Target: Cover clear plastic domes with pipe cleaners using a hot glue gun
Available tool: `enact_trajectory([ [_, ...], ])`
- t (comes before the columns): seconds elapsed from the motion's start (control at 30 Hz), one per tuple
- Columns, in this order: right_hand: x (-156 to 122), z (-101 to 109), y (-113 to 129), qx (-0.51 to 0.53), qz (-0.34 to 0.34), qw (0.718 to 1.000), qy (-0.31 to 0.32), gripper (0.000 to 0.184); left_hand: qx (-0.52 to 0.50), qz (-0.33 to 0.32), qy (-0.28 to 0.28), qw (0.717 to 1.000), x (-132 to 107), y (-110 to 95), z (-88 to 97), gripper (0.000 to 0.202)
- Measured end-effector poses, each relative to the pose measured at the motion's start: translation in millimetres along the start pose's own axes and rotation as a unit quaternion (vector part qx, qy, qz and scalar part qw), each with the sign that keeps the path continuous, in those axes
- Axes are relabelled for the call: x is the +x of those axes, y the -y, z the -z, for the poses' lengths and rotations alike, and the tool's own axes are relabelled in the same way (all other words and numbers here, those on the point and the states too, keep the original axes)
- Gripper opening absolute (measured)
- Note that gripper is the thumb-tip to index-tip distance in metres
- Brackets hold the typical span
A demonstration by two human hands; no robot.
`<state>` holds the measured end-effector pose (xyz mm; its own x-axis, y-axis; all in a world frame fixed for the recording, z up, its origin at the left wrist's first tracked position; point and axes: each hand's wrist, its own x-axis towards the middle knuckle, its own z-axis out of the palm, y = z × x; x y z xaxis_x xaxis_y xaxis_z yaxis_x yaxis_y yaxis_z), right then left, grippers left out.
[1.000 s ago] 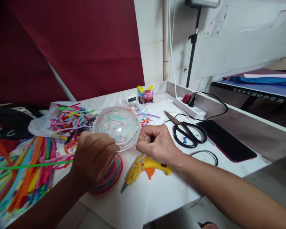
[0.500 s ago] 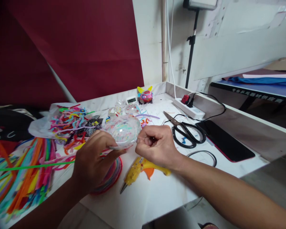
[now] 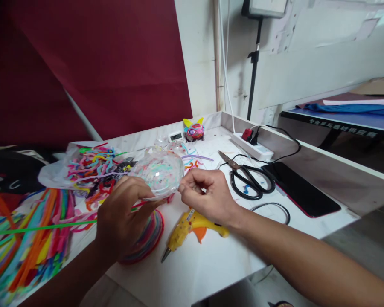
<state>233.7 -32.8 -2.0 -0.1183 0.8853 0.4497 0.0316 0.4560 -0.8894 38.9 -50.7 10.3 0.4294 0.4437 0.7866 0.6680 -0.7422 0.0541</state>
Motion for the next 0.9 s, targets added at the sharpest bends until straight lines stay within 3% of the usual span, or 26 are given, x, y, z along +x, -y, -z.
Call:
enact_trajectory([
  [0.43,5,5,-3,0.000,-0.111,0.990,0.089,0.012,0.130,-0.093,0.007,0.987,-2,2,1.7,0.017],
  [0.7,10,12,-11,0.035,-0.157,0.971,0.180,0.018,0.198,-0.151,0.012,0.968,-2,1,3.3,0.023],
  [0.9,9,8,-13,0.058,-0.184,0.968,0.158,0.019,0.218,-0.175,0.019,0.960,-2,-1,3.7,0.027],
])
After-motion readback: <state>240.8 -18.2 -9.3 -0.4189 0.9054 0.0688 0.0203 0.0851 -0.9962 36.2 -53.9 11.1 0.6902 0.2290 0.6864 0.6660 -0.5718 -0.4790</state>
